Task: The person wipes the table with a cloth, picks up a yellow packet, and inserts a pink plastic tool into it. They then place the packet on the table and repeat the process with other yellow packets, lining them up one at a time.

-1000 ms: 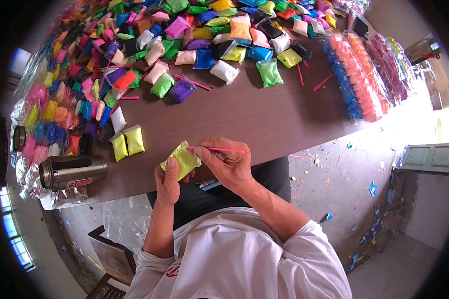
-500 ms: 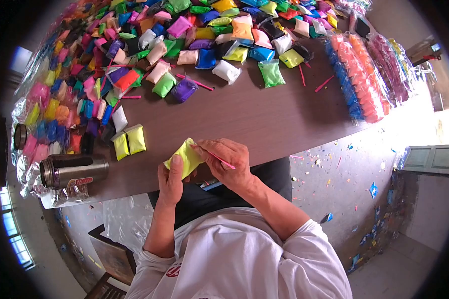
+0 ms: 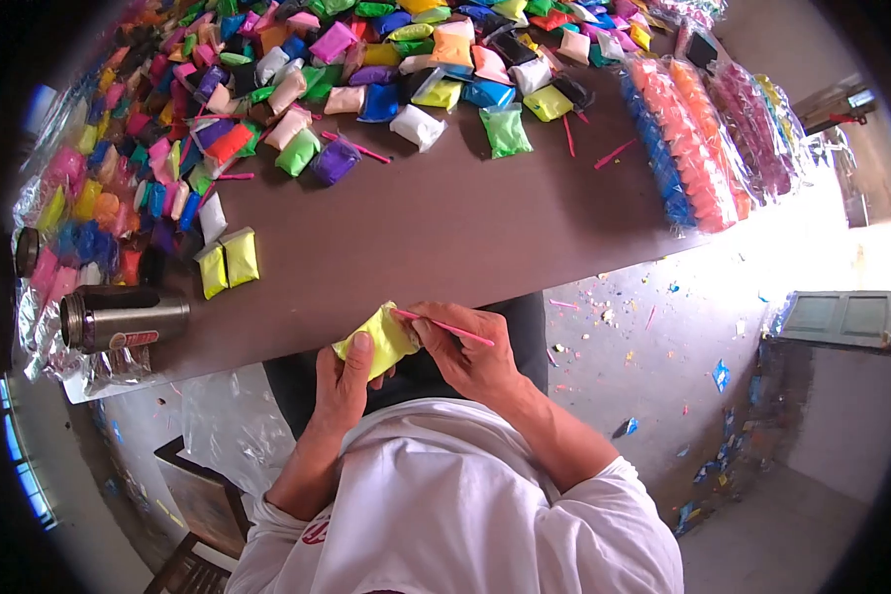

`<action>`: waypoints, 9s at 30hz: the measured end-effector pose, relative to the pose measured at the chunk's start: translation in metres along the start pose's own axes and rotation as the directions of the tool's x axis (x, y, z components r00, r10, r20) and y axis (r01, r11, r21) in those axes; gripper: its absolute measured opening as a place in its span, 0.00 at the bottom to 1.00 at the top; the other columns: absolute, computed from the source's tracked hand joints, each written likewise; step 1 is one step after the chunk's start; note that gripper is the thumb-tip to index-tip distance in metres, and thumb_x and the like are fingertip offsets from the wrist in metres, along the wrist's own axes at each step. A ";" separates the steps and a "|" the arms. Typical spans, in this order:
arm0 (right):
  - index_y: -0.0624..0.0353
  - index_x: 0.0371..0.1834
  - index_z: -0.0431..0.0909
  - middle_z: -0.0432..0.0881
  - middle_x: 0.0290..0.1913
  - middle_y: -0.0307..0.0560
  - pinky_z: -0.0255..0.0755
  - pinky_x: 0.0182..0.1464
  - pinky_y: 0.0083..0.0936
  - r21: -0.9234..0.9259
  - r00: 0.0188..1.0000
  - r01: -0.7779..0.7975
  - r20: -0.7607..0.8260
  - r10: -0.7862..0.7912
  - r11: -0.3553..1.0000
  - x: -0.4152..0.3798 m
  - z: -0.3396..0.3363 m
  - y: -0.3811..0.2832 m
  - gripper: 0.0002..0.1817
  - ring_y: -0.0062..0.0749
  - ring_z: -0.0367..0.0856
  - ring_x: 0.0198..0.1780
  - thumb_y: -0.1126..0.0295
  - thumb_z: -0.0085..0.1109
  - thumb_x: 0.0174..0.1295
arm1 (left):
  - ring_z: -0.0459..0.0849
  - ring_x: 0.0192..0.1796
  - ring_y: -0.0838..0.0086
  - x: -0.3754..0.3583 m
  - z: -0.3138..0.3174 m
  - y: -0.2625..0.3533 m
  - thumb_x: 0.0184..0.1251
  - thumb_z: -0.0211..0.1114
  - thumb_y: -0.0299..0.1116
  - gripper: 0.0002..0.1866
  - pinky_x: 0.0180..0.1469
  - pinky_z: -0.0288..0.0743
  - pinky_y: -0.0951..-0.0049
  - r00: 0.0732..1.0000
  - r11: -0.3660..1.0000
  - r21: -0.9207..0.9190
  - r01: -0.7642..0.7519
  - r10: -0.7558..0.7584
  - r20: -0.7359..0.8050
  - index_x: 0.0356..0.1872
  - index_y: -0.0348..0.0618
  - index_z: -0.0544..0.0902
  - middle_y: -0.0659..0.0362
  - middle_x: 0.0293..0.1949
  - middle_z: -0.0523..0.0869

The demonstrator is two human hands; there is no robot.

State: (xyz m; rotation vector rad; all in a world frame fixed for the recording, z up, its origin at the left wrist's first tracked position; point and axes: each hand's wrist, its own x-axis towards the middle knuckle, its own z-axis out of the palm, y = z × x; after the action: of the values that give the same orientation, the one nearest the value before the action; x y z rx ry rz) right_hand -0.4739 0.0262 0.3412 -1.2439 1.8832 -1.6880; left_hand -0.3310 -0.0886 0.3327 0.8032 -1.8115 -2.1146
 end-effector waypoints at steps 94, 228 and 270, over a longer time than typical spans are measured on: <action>0.64 0.37 0.82 0.80 0.24 0.40 0.69 0.29 0.16 -0.178 0.913 -0.321 0.202 0.354 0.930 0.014 -0.007 0.018 0.07 0.17 0.76 0.26 0.70 0.63 0.65 | 0.75 0.26 0.82 0.010 -0.003 -0.066 0.72 0.52 0.60 0.29 0.30 0.71 0.80 0.983 0.922 -0.350 0.165 -0.125 0.134 0.45 0.39 0.79 0.59 0.28 0.81; 0.55 0.36 0.72 0.76 0.30 0.39 0.66 0.28 0.20 0.929 0.466 -0.087 -0.282 0.839 0.360 -0.052 -0.141 0.114 0.08 0.22 0.71 0.28 0.63 0.53 0.68 | 0.70 0.21 0.77 0.012 0.016 -0.070 0.69 0.43 0.70 0.33 0.25 0.63 0.80 0.972 0.934 -0.293 0.204 -0.157 0.176 0.21 0.48 0.66 0.58 0.20 0.75; 0.66 0.54 0.74 0.80 0.36 0.43 0.71 0.38 0.25 0.777 0.595 -0.235 -0.360 0.719 0.584 -0.075 -0.187 0.113 0.23 0.28 0.75 0.34 0.55 0.40 0.75 | 0.71 0.20 0.79 0.011 0.019 -0.076 0.70 0.46 0.68 0.32 0.23 0.64 0.81 0.966 0.922 -0.312 0.228 -0.175 0.189 0.22 0.47 0.67 0.59 0.19 0.76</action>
State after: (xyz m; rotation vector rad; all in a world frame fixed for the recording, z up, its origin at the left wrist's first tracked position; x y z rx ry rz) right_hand -0.6110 0.1943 0.2616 0.2584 1.4172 -2.2558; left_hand -0.3384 -0.0631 0.2581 0.7808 -1.4268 -2.5908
